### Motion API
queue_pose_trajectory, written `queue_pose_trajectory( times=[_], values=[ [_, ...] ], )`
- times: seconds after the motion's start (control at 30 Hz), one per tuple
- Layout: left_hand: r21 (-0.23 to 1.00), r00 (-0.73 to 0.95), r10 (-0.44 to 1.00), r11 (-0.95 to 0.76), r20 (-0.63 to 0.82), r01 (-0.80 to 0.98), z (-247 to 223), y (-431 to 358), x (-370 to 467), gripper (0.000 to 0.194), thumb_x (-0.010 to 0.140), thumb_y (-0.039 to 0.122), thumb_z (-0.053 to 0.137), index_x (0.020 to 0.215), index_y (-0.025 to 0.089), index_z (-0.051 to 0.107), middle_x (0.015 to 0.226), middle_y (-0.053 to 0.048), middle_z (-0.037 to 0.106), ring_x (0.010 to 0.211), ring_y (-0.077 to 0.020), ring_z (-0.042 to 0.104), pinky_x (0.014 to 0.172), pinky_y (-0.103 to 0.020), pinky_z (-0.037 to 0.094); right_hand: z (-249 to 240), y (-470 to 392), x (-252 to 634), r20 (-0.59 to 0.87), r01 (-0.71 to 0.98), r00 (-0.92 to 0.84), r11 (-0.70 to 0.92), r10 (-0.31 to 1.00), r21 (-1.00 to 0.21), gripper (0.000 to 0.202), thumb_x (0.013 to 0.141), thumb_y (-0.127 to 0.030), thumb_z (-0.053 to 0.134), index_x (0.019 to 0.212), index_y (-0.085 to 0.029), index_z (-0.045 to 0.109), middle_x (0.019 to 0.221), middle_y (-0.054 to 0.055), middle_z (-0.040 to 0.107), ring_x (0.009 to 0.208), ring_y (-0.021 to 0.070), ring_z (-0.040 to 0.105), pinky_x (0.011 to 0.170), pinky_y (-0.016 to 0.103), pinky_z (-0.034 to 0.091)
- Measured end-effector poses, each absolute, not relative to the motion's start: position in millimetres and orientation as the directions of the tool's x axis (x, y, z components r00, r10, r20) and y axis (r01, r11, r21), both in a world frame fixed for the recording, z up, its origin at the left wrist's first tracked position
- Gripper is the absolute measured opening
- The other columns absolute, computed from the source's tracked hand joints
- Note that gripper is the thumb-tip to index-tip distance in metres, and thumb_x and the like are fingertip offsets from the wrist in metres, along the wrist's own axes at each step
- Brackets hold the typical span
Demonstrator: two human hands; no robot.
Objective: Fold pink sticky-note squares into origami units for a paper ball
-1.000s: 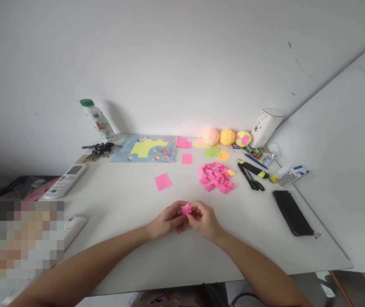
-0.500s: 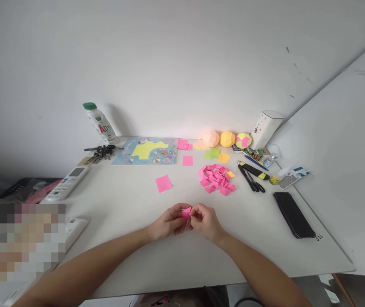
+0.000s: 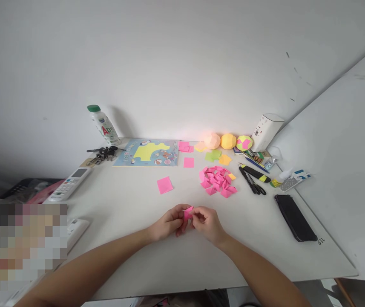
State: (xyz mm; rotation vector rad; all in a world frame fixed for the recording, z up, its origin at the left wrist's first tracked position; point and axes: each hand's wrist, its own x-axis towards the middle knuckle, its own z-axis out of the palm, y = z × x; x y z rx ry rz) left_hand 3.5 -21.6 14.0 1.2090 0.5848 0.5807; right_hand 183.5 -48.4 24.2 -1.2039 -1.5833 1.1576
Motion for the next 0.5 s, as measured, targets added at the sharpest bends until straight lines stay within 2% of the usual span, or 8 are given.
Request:
queue_pose_trajectory(
  times=[0.17,0.27,0.37,0.5],
  values=[
    [0.956,0.679,0.731,0.244,-0.069,-0.166,11.1,-21.1,4.2,0.047,0.073,0.009,0.049,0.118,0.021,0.039,0.075,0.001,0.051,0.053,-0.0085,0.053,0.047,-0.021,0.043,29.9,-46.5,185.5,0.072,0.236,-0.198,0.119,0.978,-0.964,0.016,0.079,-0.017,0.05,0.087,-0.016,0.063,0.064,0.0,0.059,0.056,0.0133,0.059,0.055,0.025,0.049],
    [0.956,0.638,0.767,0.228,-0.059,-0.186,13.7,-22.0,6.4,0.047,0.076,0.019,0.056,0.119,0.024,0.037,0.084,0.0,0.05,0.058,-0.0091,0.055,0.047,-0.022,0.045,29.4,-46.3,186.1,0.084,0.239,-0.222,0.138,0.971,-0.961,0.02,0.078,-0.016,0.05,0.092,-0.017,0.063,0.07,0.001,0.06,0.059,0.0135,0.059,0.057,0.026,0.05],
    [0.967,0.614,0.784,0.216,-0.09,-0.134,17.7,-23.1,8.8,0.031,0.08,0.033,0.055,0.106,0.019,0.046,0.081,-0.001,0.054,0.057,-0.0086,0.053,0.047,-0.023,0.046,27.6,-46.5,185.3,0.087,0.253,-0.231,0.146,0.969,-0.956,0.02,0.079,-0.018,0.051,0.095,-0.017,0.063,0.077,0.003,0.062,0.061,0.0135,0.06,0.059,0.026,0.051],
    [0.966,0.588,0.8,0.233,-0.123,-0.114,19.7,-23.1,10.4,0.031,0.08,0.044,0.053,0.091,0.016,0.047,0.075,0.0,0.055,0.053,-0.0083,0.053,0.046,-0.023,0.045,28.3,-47.2,184.2,0.044,0.253,-0.215,0.099,0.976,-0.962,0.018,0.083,-0.027,0.052,0.093,-0.017,0.063,0.074,0.002,0.061,0.059,0.0125,0.058,0.057,0.025,0.051]
  ],
)
